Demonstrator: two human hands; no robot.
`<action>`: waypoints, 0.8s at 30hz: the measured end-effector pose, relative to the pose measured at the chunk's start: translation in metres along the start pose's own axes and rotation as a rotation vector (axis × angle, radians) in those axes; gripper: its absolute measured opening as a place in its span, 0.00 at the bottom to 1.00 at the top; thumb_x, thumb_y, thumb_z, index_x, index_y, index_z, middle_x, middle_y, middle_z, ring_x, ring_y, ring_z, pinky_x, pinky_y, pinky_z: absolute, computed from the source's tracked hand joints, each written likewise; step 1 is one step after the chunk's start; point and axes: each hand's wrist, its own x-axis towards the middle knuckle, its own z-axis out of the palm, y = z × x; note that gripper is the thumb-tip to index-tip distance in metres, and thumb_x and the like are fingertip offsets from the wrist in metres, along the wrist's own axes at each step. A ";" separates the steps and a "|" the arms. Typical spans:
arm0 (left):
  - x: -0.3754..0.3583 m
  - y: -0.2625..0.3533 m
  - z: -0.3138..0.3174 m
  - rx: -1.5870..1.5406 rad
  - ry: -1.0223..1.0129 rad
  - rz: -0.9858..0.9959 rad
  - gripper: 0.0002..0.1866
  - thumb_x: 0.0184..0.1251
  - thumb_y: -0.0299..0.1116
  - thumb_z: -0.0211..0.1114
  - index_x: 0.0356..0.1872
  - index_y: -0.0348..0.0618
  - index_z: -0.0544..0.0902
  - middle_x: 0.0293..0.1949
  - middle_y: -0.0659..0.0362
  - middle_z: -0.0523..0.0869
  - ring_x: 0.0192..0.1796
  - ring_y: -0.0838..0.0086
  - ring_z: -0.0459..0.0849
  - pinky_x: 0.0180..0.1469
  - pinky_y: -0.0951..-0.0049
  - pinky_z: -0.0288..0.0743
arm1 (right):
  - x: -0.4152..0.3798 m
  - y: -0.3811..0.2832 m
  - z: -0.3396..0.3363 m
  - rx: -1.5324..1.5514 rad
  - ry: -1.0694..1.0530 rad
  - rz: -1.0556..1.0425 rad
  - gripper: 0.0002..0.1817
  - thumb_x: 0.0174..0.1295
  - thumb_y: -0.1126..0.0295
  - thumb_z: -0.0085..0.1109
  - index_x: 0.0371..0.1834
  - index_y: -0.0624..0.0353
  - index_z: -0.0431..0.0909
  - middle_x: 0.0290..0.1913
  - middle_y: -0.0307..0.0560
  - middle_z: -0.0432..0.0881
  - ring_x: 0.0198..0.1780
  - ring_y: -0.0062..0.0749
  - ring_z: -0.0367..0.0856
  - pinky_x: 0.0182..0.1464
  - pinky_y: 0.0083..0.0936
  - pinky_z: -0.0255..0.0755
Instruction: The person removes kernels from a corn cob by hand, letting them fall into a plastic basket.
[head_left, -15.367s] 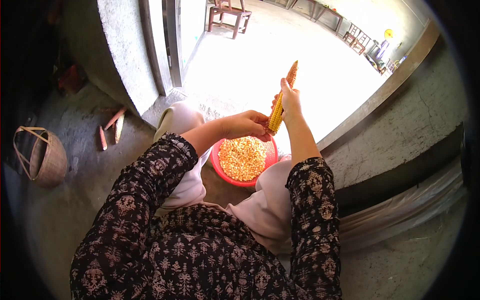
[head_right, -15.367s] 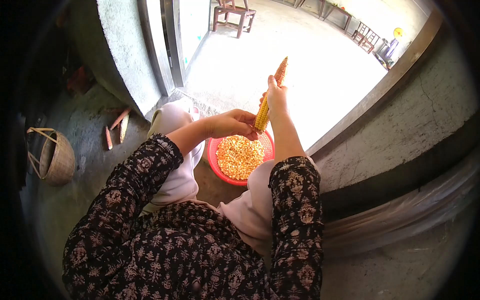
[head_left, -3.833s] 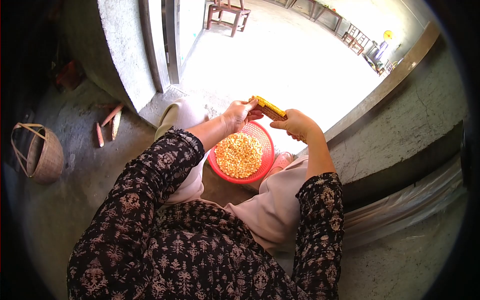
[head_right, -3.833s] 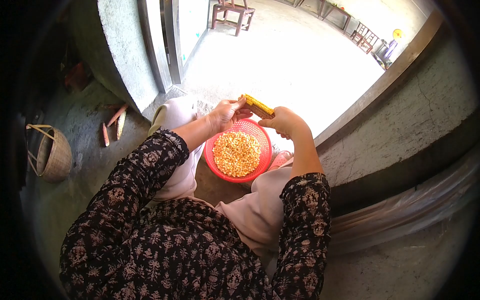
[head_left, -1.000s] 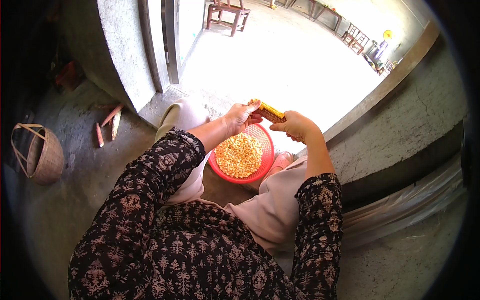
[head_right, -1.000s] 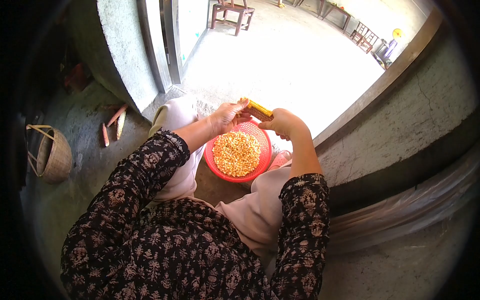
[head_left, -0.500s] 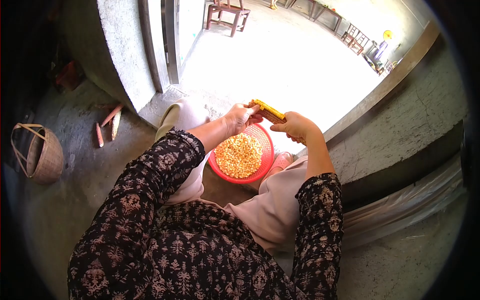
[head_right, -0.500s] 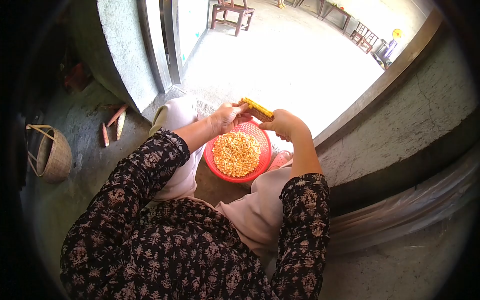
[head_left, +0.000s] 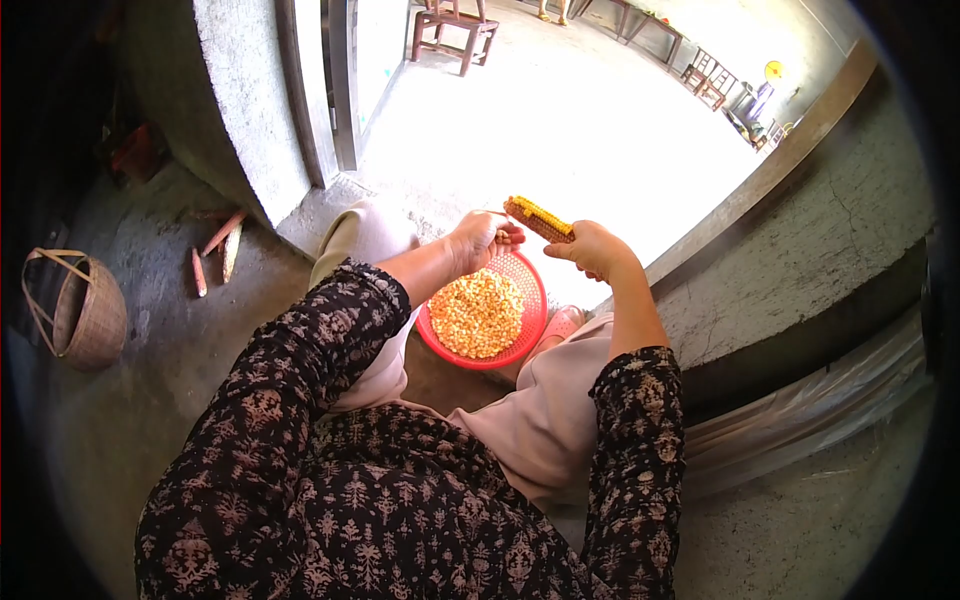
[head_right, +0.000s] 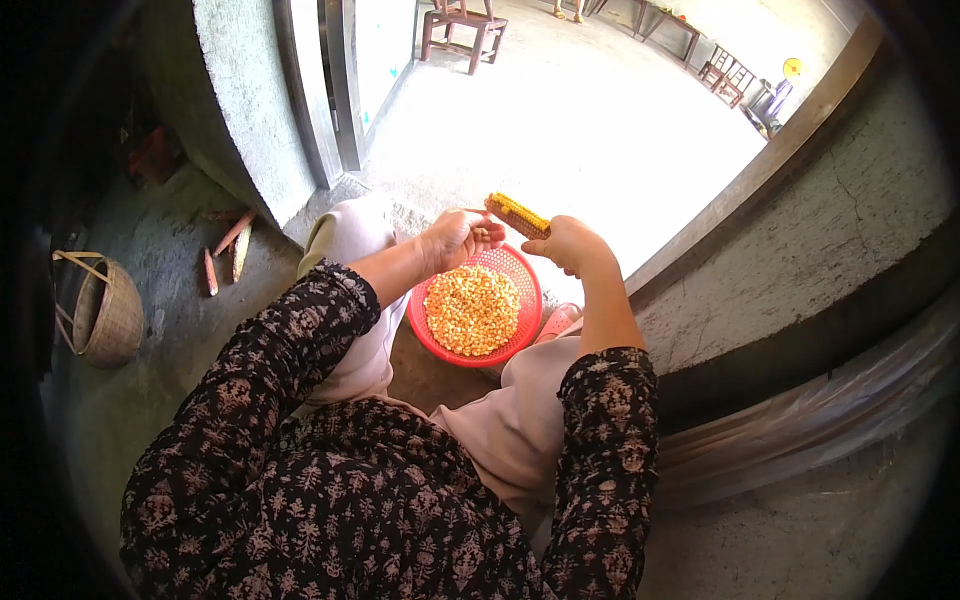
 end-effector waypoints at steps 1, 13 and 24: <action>0.001 0.000 -0.001 0.051 -0.038 -0.019 0.17 0.62 0.31 0.48 0.50 0.32 0.65 0.45 0.46 0.71 0.51 0.60 0.71 0.54 0.58 0.66 | 0.002 0.000 0.000 -0.048 0.035 0.001 0.20 0.50 0.57 0.60 0.32 0.65 0.71 0.14 0.37 0.66 0.13 0.21 0.64 0.13 0.21 0.60; -0.011 0.010 0.010 0.209 0.094 -0.163 0.41 0.54 0.58 0.54 0.61 0.39 0.53 0.61 0.43 0.55 0.66 0.59 0.46 0.59 0.40 0.40 | 0.007 0.001 0.002 -0.157 0.095 -0.012 0.23 0.49 0.54 0.59 0.23 0.69 0.74 0.16 0.48 0.73 0.16 0.31 0.73 0.20 0.26 0.69; -0.005 0.002 0.008 0.254 0.117 0.020 0.23 0.53 0.54 0.61 0.37 0.44 0.76 0.33 0.56 0.80 0.37 0.71 0.73 0.47 0.62 0.63 | 0.002 -0.006 0.003 -0.050 0.005 -0.016 0.19 0.50 0.57 0.59 0.32 0.64 0.72 0.16 0.38 0.68 0.14 0.21 0.66 0.14 0.20 0.61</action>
